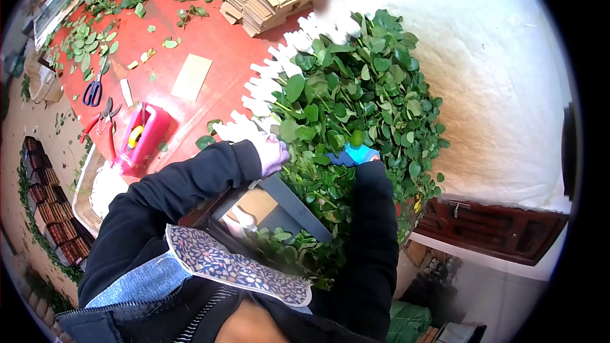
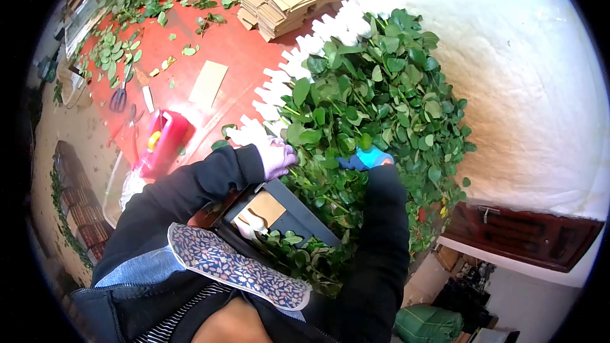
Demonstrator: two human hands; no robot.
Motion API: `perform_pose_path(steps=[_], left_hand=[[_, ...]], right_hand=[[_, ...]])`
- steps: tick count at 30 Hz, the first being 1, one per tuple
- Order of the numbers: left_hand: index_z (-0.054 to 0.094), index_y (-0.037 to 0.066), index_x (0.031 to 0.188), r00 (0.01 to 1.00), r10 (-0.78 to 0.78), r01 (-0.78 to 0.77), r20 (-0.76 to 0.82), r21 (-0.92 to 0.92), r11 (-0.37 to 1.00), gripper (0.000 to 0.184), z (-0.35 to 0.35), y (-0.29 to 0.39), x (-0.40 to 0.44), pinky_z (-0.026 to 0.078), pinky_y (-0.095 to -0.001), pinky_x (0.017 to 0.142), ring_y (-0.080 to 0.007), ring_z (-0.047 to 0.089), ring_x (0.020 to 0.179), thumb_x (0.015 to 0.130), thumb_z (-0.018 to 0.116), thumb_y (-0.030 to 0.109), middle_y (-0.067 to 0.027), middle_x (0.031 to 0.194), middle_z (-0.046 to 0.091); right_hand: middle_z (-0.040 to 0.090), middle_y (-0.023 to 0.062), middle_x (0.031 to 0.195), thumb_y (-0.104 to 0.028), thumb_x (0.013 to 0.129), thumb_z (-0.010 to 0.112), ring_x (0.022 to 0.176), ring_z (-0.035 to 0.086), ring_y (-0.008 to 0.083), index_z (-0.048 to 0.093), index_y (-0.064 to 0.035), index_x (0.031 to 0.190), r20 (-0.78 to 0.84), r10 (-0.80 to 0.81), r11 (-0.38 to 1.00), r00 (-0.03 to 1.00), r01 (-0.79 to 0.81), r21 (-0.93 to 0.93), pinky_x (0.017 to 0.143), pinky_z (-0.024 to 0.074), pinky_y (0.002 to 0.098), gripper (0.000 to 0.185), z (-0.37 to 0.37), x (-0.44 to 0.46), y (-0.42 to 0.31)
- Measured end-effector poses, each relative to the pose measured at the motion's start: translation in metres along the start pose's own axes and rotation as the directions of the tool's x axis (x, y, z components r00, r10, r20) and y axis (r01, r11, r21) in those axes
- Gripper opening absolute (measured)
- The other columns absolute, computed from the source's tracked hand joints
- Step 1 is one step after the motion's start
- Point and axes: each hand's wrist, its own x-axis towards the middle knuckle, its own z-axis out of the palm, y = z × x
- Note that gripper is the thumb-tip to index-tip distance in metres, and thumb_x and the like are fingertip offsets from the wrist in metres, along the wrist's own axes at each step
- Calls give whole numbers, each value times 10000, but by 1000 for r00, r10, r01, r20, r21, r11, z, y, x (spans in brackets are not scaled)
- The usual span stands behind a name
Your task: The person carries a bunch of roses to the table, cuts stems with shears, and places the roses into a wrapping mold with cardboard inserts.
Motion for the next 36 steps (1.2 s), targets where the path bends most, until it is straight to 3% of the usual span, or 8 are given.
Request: perform_pose_path(steps=[3, 8, 16, 19, 20, 23, 30, 36], left_hand=[[628, 110, 1001, 991, 60, -62, -119, -14, 998, 240, 2, -3, -1, 495, -453, 744, -320, 601, 852, 796, 671, 225, -102, 928, 588], [615, 119, 1015, 986, 129, -127, -105, 19, 992, 267, -9, -2, 1, 494, -455, 737, -324, 598, 869, 759, 671, 175, -106, 953, 573], [634, 118, 1028, 998, -12, 21, -60, 159, 987, 297, -44, 11, 32, 506, -445, 773, -313, 612, 947, 741, 669, 184, -95, 997, 593], [623, 107, 1115, 999, 14, -7, -35, 185, 983, 299, -17, -11, 50, 529, -452, 737, -334, 612, 905, 823, 607, 170, -115, 1022, 586], [623, 107, 1115, 999, 24, -18, -30, 186, 982, 299, -6, -16, 50, 529, -452, 737, -334, 612, 905, 823, 607, 170, -115, 1022, 586], [596, 100, 1195, 988, 61, -57, -143, 33, 998, 418, -14, -16, 34, 490, -472, 896, -357, 578, 1080, 798, 664, 210, -143, 1197, 577], [664, 38, 1076, 975, 84, -178, -207, -492, 852, 236, -46, -36, -47, 522, -395, 846, -329, 657, 919, 855, 635, 113, -134, 961, 685], [602, 57, 1163, 904, 73, -155, -421, -165, 974, 335, -73, -17, -9, 500, -405, 910, -337, 603, 1097, 830, 590, 29, -144, 1223, 603]], right_hand=[[564, 58, 1361, -448, 923, 545, 1193, 532, 305, 494, -149, 1379, -136, -288, 634, 948, 295, 715, 1056, 406, 413, 548, 47, 28, 63], [612, 119, 1261, -95, 974, 479, 1114, 585, 199, 525, -56, 1327, -469, -257, 905, 845, 380, 189, 981, 454, 332, 359, 21, -32, 39], [674, 17, 974, -243, 961, 556, 791, 623, 117, 625, -105, 1181, -396, 532, 36, 748, 447, 894, 583, 474, 250, 269, -102, -190, -54], [655, 44, 1082, -240, 799, 724, 934, 642, 232, 593, -92, 1216, -849, 297, 915, 437, 122, 383, 751, 519, 369, 461, -106, -225, -97], [652, 86, 1099, -205, 722, 780, 965, 641, 282, 570, -80, 1247, -890, 13, 958, 456, -260, -119, 784, 521, 396, 579, -104, -229, -97], [604, 193, 1020, -187, 763, 680, 936, 584, 371, 542, 5, 1222, -882, 6, 860, 471, -453, -236, 814, 489, 435, 517, -50, -188, -108], [585, 201, 1252, -299, 841, 667, 1115, 551, 411, 561, -65, 1270, -618, 116, 993, 777, -88, 77, 906, 469, 481, 500, 92, -129, -135], [611, 164, 1212, -350, 898, 564, 1115, 575, 353, 602, -114, 1216, -710, 134, 987, 691, -153, 38, 969, 390, 548, 397, 112, -125, -124]])
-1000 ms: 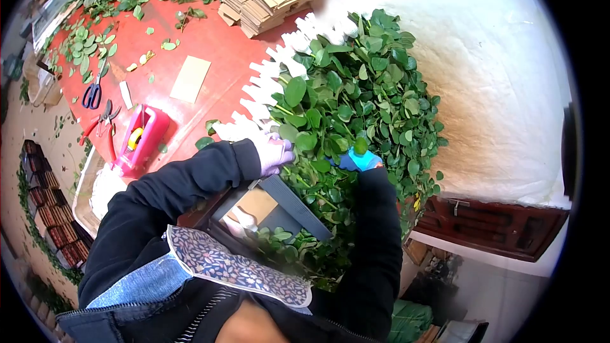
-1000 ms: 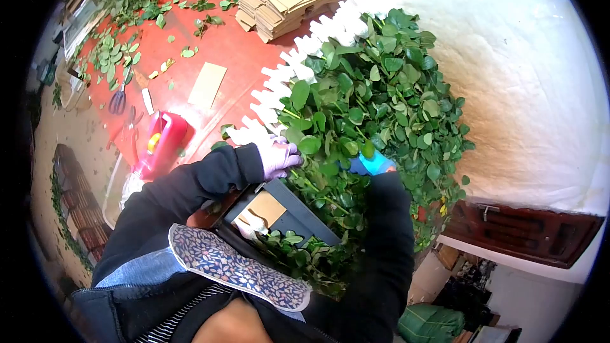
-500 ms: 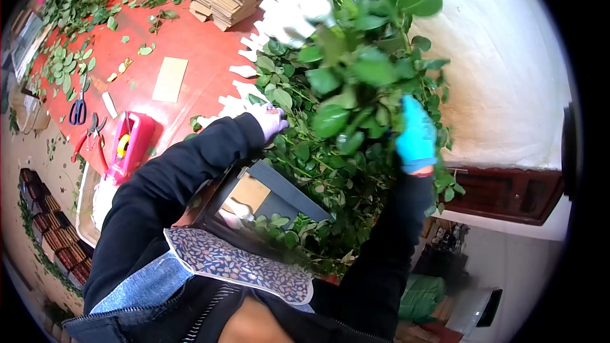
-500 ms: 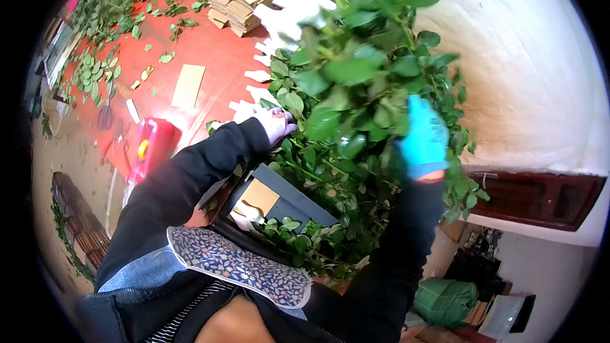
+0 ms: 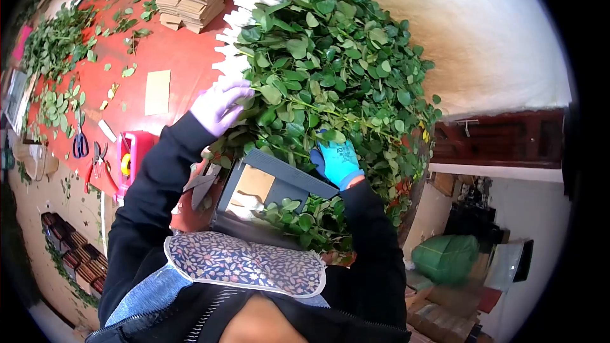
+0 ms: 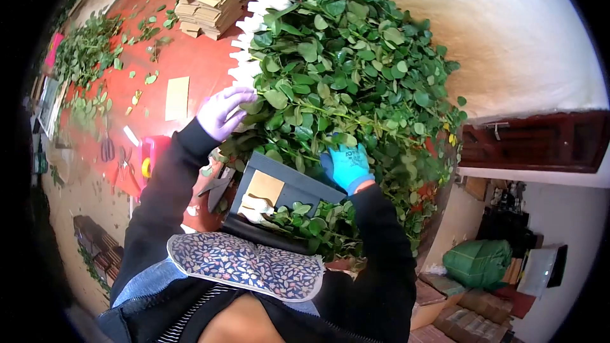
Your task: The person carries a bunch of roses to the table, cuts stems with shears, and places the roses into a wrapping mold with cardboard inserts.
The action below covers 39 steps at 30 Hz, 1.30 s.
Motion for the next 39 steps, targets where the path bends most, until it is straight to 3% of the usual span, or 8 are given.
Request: perform_pose_path(steps=[6, 8, 11, 19, 26, 30, 34, 39], left_hand=[[629, 131, 1150, 931, -9, -55, 364, 166, 985, 325, 62, -31, 11, 346, -497, 1078, -336, 546, 1188, 826, 633, 124, -112, 1291, 577], [648, 124, 1094, 948, 43, -96, 316, 153, 984, 341, 71, -34, 3, 356, -495, 1082, -318, 569, 1156, 755, 628, 94, -85, 1193, 645], [671, 120, 1071, 964, 54, -112, 259, 217, 970, 357, 67, -21, -6, 354, -508, 1095, -389, 552, 1173, 722, 618, 66, -91, 1165, 669], [675, 151, 1091, 949, -88, 29, 303, 194, 981, 318, 66, -11, -29, 297, -526, 1122, -410, 456, 1309, 800, 561, 88, -18, 1207, 667], [697, 210, 1059, 976, -33, -27, 216, 272, 962, 305, 71, -19, -43, 280, -514, 1113, -380, 455, 1323, 789, 581, 129, 3, 1232, 661], [700, 182, 1059, 979, 8, -52, 203, 214, 975, 347, 73, -32, -42, 291, -533, 1103, -384, 473, 1297, 736, 616, 90, -17, 1216, 667], [663, 112, 1062, 998, 45, -46, 31, 20, 999, 287, 38, -25, -42, 504, -391, 908, -324, 604, 1107, 787, 620, 40, -92, 1137, 655], [615, 57, 909, 959, -233, 249, 162, -89, 964, 91, -4, -19, -75, 491, -362, 650, -256, 620, 718, 863, 650, 127, -102, 791, 622]], right_hand=[[668, 134, 1057, -333, 913, 549, 1007, 631, 312, 613, -113, 1171, 343, 87, 992, 935, -48, -120, 884, 453, 455, 345, -71, 19, -13], [673, 125, 1018, -276, 897, 580, 976, 641, 295, 614, -80, 1159, 70, 80, 970, 994, -93, 222, 801, 478, 427, 330, -114, 25, -25], [667, 119, 1022, -267, 875, 596, 953, 634, 310, 616, -74, 1155, -440, -179, 981, 880, 195, -9, 801, 465, 446, 341, -87, 59, -8], [647, 131, 894, -297, 890, 580, 844, 631, 328, 616, -110, 1032, 48, -79, 993, 996, 83, -86, 742, 460, 470, 238, -34, 84, 2], [608, 130, 929, -203, 901, 568, 775, 632, 345, 620, -155, 1075, -313, -84, 996, 946, 87, -4, 646, 512, 445, 188, -57, 57, 29], [622, 130, 921, 15, 814, 591, 773, 641, 276, 645, -42, 1101, -440, 8, 977, 898, 86, 193, 661, 496, 347, 297, -129, 13, 7], [572, 88, 898, 66, 831, 569, 747, 570, 201, 630, -5, 1085, -249, 28, 912, 968, 77, 402, 647, 455, 306, 271, -141, -62, -25], [599, 118, 858, 114, 709, 643, 728, 615, 257, 671, -34, 1047, 86, -15, 899, 996, -24, 438, 616, 472, 317, 371, -94, -129, -54]])
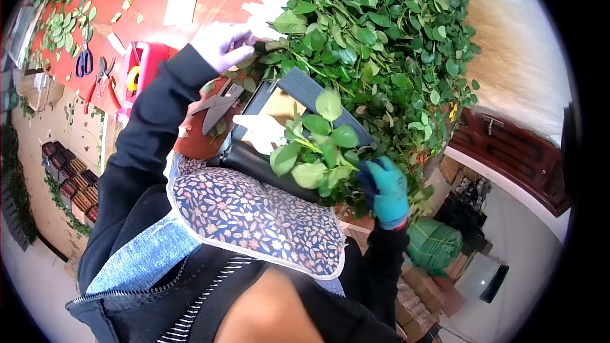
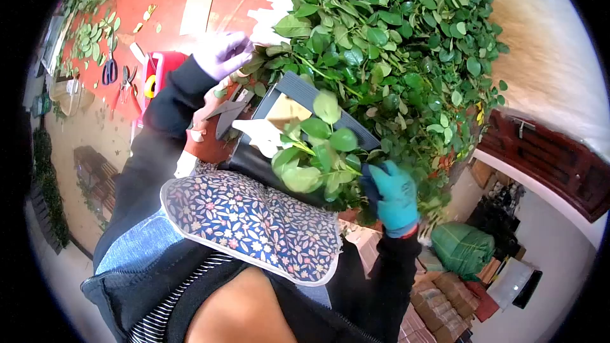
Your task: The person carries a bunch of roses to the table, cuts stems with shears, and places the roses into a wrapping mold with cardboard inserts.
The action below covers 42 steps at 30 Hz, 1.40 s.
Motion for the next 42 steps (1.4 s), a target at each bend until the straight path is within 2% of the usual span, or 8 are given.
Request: perform_pose_path(steps=[5, 9, 14, 23, 29, 31, 35, 42], left_hand=[[674, 55, 874, 868, 69, 35, 491, -200, 979, 72, -18, 42, -32, 502, -345, 648, -236, 638, 707, 855, 685, 123, -93, 776, 654], [654, 91, 1132, 828, 265, -185, 495, -205, 961, 283, 31, 72, -44, 530, -390, 799, -301, 646, 935, 851, 628, 107, -77, 1083, 666], [672, 130, 1031, 809, 354, -434, 469, 72, 898, 218, 87, 77, -49, 544, -383, 755, -255, 651, 868, 825, 608, 163, -45, 980, 638], [663, 118, 937, 860, 420, -460, 289, 85, 884, 174, 90, 72, -55, 541, -347, 653, -196, 634, 829, 798, 571, 167, -55, 952, 570], [652, 132, 1001, 899, 108, -156, 424, 81, 984, 308, 111, 54, -66, 546, -363, 700, -234, 635, 878, 702, 686, 200, -62, 1017, 553], [666, 133, 964, 888, 221, -316, 402, 188, 930, 244, 98, 67, -61, 547, -363, 707, -245, 630, 862, 726, 659, 181, -72, 999, 548], [671, 146, 962, 912, 67, -143, 405, 161, 977, 224, 108, 62, -69, 548, -368, 686, -244, 635, 841, 745, 642, 193, -73, 1004, 548], [520, 63, 1003, 945, -31, 68, 324, -103, 992, 182, 89, 81, -57, 494, -396, 588, -298, 629, 639, 893, 613, 174, -127, 662, 580]], right_hand=[[586, 125, 896, 9, 664, 697, 802, 603, 354, 666, -125, 1049, 65, 151, 988, 986, -147, -53, 645, 466, 425, 409, 56, -27, 49], [595, 124, 953, -7, 610, 709, 853, 607, 371, 655, -143, 1092, 150, 150, 986, 977, -136, -100, 706, 493, 433, 504, 77, -26, 62], [607, 132, 999, -55, 628, 712, 870, 608, 373, 650, -132, 1085, 126, 102, 994, 987, -98, -44, 723, 499, 442, 467, 78, -22, 64], [616, 115, 952, -102, 746, 672, 838, 615, 354, 642, -135, 1020, 150, -15, 997, 989, 4, 71, 702, 482, 455, 277, 94, -22, 66], [625, 114, 857, -167, 798, 639, 806, 631, 314, 656, -148, 1066, 456, 67, 938, 887, 99, -331, 678, 480, 450, 269, 49, 2, 39], [605, 94, 809, -168, 811, 638, 775, 622, 283, 648, -151, 1082, 338, 123, 950, 933, -12, -311, 673, 464, 442, 271, 2, 33, 10], [602, 85, 802, -140, 827, 632, 771, 610, 274, 647, -129, 1055, -304, -397, 868, 866, 247, -431, 694, 452, 416, 229, -41, 127, -10], [681, 164, 982, -190, 882, 582, 894, 640, 376, 655, -119, 1113, -204, -166, 920, 965, 77, -384, 773, 502, 468, 252, -1, 294, 70]])
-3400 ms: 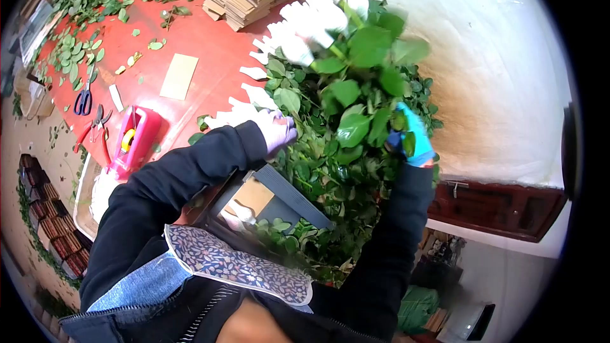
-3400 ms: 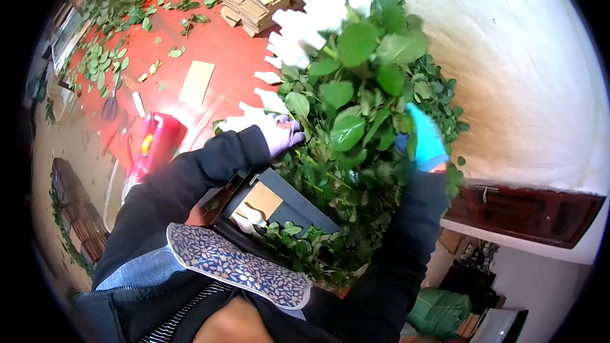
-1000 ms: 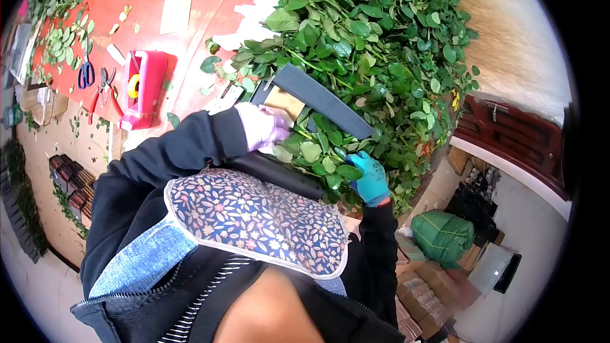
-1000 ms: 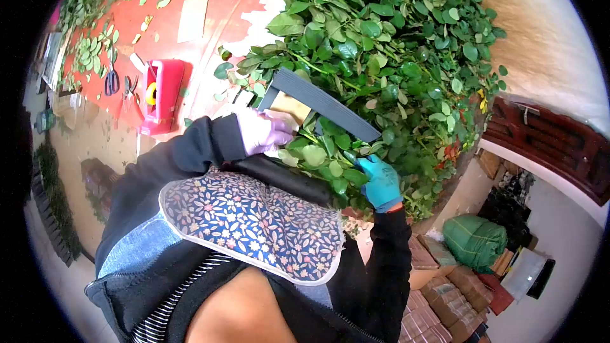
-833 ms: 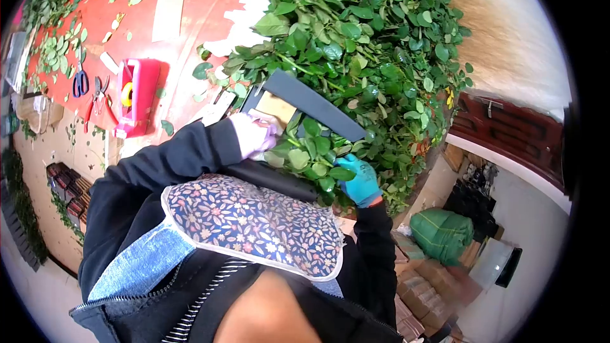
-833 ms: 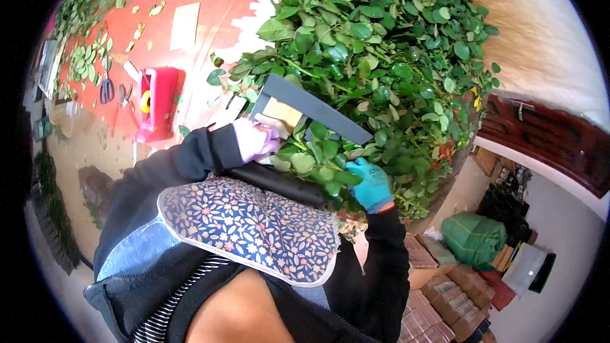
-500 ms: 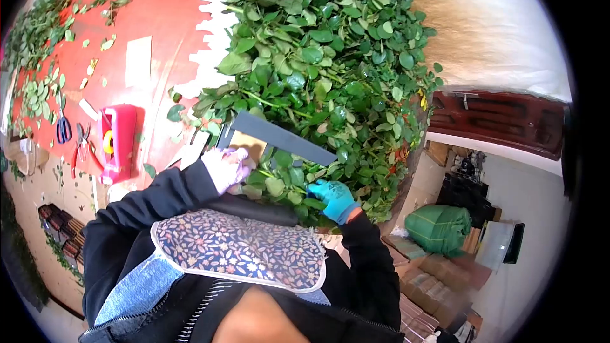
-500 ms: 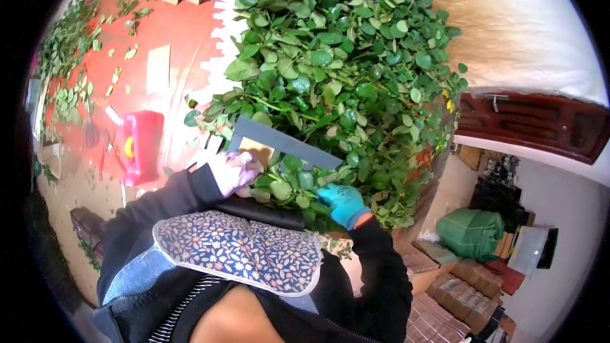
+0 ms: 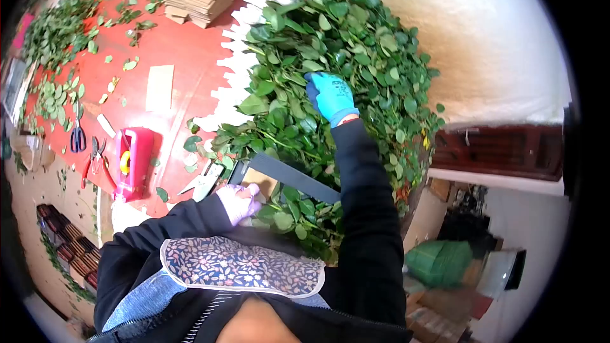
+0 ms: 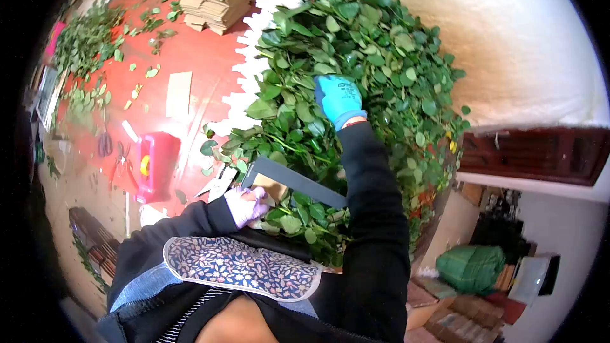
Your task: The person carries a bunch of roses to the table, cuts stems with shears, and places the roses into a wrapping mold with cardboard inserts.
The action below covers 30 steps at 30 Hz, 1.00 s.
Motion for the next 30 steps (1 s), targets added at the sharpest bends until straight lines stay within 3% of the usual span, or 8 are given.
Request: perform_pose_path(steps=[2, 4, 11, 19, 22, 24, 26, 30], left_hand=[[551, 50, 924, 978, -197, 208, 68, -268, 941, 226, 0, 4, 0, 477, -373, 573, -263, 603, 598, 945, 530, 275, -99, 653, 579], [628, 37, 781, 799, -451, 596, 398, -624, 505, 560, -17, 20, 4, 447, -312, 570, -178, 552, 560, 1021, 347, 458, -43, 638, 570], [655, 13, 888, 826, -442, 542, 350, -707, 454, 469, -25, 28, 2, 451, -311, 666, -177, 567, 664, 1025, 426, 399, -61, 714, 615], [632, 2, 850, 827, -428, 548, 365, -694, 467, 485, -18, 26, 1, 451, -324, 688, -195, 555, 664, 1035, 394, 383, -73, 712, 616], [589, 20, 865, 861, -399, 502, 315, -655, 565, 418, -18, 25, 1, 439, -320, 678, -198, 530, 649, 1040, 375, 333, -77, 688, 583], [584, 25, 896, 933, -299, 361, 202, -513, 779, 330, -12, 21, 0, 453, -329, 674, -211, 545, 658, 1014, 424, 289, -82, 719, 573], [558, 45, 1020, 980, 198, -200, 29, 215, 956, 164, -5, 8, -4, 511, -370, 642, -267, 598, 709, 891, 556, 146, -108, 847, 528], [571, 41, 1121, 973, 225, -231, 51, 240, 943, 292, -1, -3, -2, 540, -304, 593, -197, 645, 735, 831, 600, 42, -79, 916, 534]], right_hand=[[678, 183, 1022, -301, 883, 567, 932, 636, 388, 641, -109, 1127, 91, 34, 998, 995, -39, 54, 815, 497, 478, 319, 6, 22, 2], [669, 211, 1051, -408, 870, 560, 965, 626, 408, 632, -91, 1135, 264, 107, 994, 959, -108, -9, 861, 488, 483, 419, 25, 35, 12], [669, 208, 1053, -296, 886, 633, 972, 628, 386, 655, -110, 1148, 227, 97, 994, 969, -106, 26, 833, 506, 438, 322, -2, 19, 19], [682, 144, 1054, -143, 842, 660, 882, 654, 293, 638, -46, 1132, -347, -9, 947, 938, 119, 298, 802, 524, 371, 307, -63, -51, 31], [636, 85, 1170, -190, 964, 555, 1046, 619, 233, 597, -29, 1212, -384, 387, 449, 838, 192, 873, 906, 500, 380, 299, -103, -82, 49], [626, 71, 1180, -248, 989, 532, 1048, 613, 229, 583, -38, 1237, -434, 487, 216, 757, 378, 901, 918, 498, 382, 329, -116, -99, 54], [644, 86, 1116, -216, 949, 577, 987, 623, 206, 610, -47, 1170, -699, 318, 739, 641, 295, 606, 844, 504, 355, 280, -133, -111, 41], [643, 114, 1015, -172, 832, 669, 886, 621, 256, 625, -55, 1108, -665, -114, 992, 738, 49, -115, 737, 505, 373, 303, -173, -119, -1]])
